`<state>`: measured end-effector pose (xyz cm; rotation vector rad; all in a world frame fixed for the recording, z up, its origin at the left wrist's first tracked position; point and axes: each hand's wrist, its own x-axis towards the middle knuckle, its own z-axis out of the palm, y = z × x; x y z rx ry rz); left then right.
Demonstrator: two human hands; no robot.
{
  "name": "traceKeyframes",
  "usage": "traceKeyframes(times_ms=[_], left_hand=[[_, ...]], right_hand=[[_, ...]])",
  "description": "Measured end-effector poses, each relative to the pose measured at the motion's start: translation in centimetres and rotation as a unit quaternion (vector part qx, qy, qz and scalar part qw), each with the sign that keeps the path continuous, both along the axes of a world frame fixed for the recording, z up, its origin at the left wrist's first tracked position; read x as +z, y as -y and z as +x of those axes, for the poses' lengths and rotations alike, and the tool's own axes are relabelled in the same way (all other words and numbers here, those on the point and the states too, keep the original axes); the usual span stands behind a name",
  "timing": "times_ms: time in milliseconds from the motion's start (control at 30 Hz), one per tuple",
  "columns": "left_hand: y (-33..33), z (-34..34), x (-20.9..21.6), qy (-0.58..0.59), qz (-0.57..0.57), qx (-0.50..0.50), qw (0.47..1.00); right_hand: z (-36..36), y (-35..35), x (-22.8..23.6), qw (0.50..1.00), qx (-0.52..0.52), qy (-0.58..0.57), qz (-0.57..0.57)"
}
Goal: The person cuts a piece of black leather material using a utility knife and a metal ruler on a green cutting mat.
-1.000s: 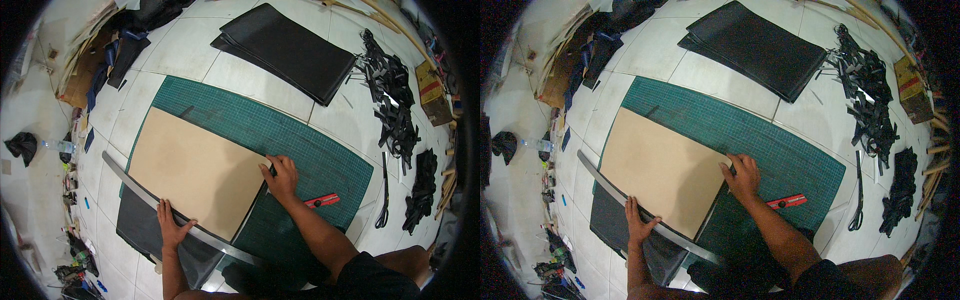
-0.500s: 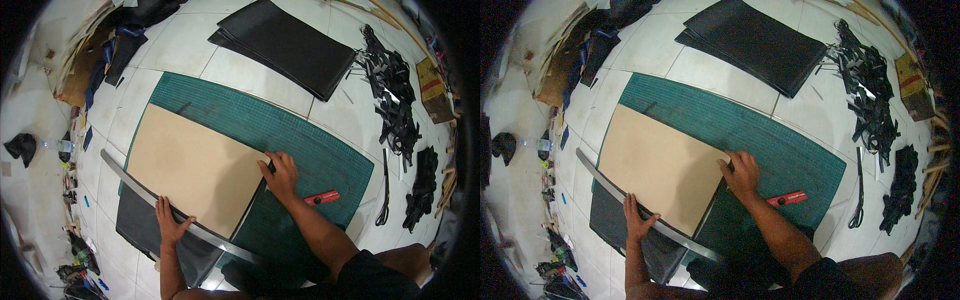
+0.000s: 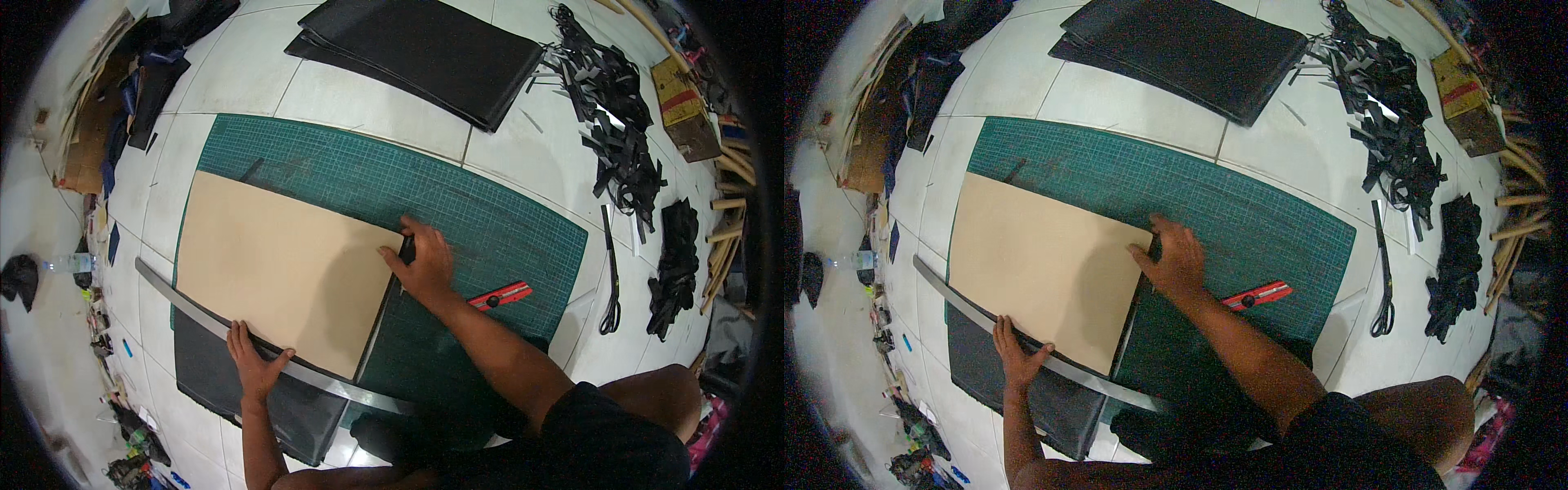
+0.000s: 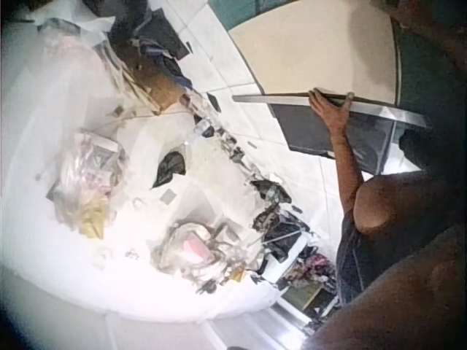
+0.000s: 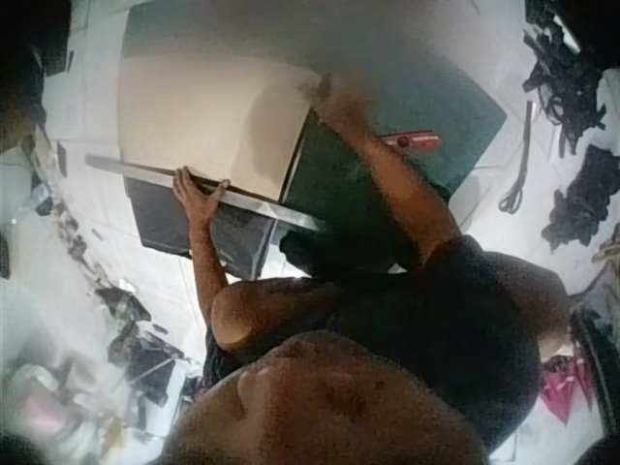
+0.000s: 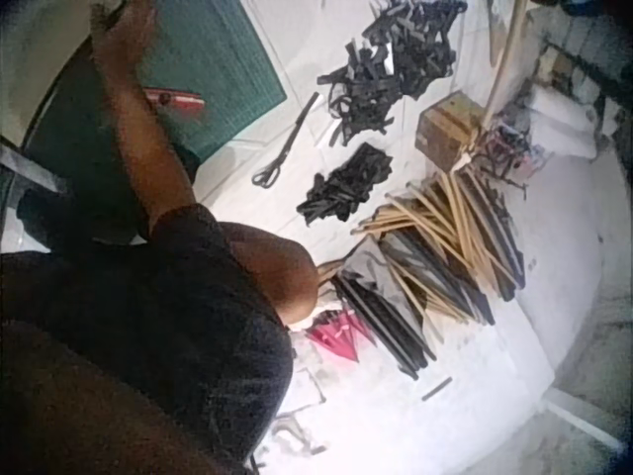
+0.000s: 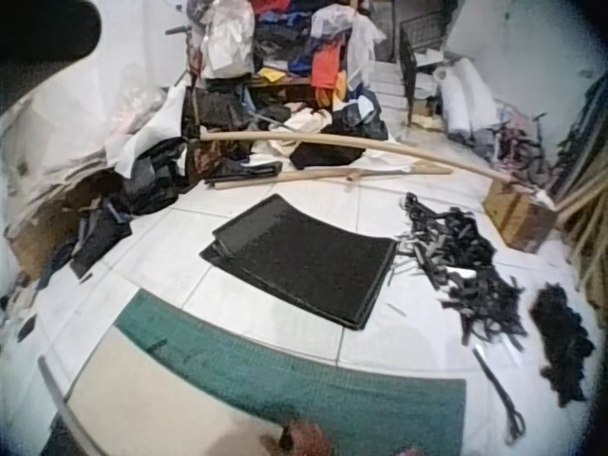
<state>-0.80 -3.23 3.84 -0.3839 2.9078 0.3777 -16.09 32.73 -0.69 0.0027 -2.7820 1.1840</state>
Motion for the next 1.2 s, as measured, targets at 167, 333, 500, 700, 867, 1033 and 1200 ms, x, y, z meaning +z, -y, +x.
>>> traceKeyframes(times_ms=[167,333,500,700,867,1033,1200], left_hand=[[-0.2,-0.2,0.4,0.001,0.009,-0.003,1.000],[0.6,-0.1,0.0,-0.016,0.002,-0.019,1.000],[0.8,0.1,0.3,-0.017,-0.012,-0.008,1.000],[0.4,-0.6,1.8,0.040,0.009,0.048,0.998],[0.8,-0.2,1.0,0.047,0.014,0.053,0.997],[1.2,0.0,1.5,0.070,0.010,0.047,0.996],[1.4,0.8,-0.2,0.051,0.010,0.045,0.998]], right_hand=[[0.1,0.0,-0.3,0.999,0.017,-0.021,-0.019],[-0.2,0.4,0.0,0.999,0.018,-0.030,-0.019],[-0.6,3.6,4.5,0.994,0.055,-0.096,0.020],[-2.2,19.6,9.1,0.885,0.442,-0.036,0.139],[-1.8,28.4,9.8,0.725,0.575,0.006,0.379],[-2.3,30.1,8.5,0.690,0.585,0.070,0.421],[-2.0,30.7,8.3,0.694,0.584,0.104,0.408]])
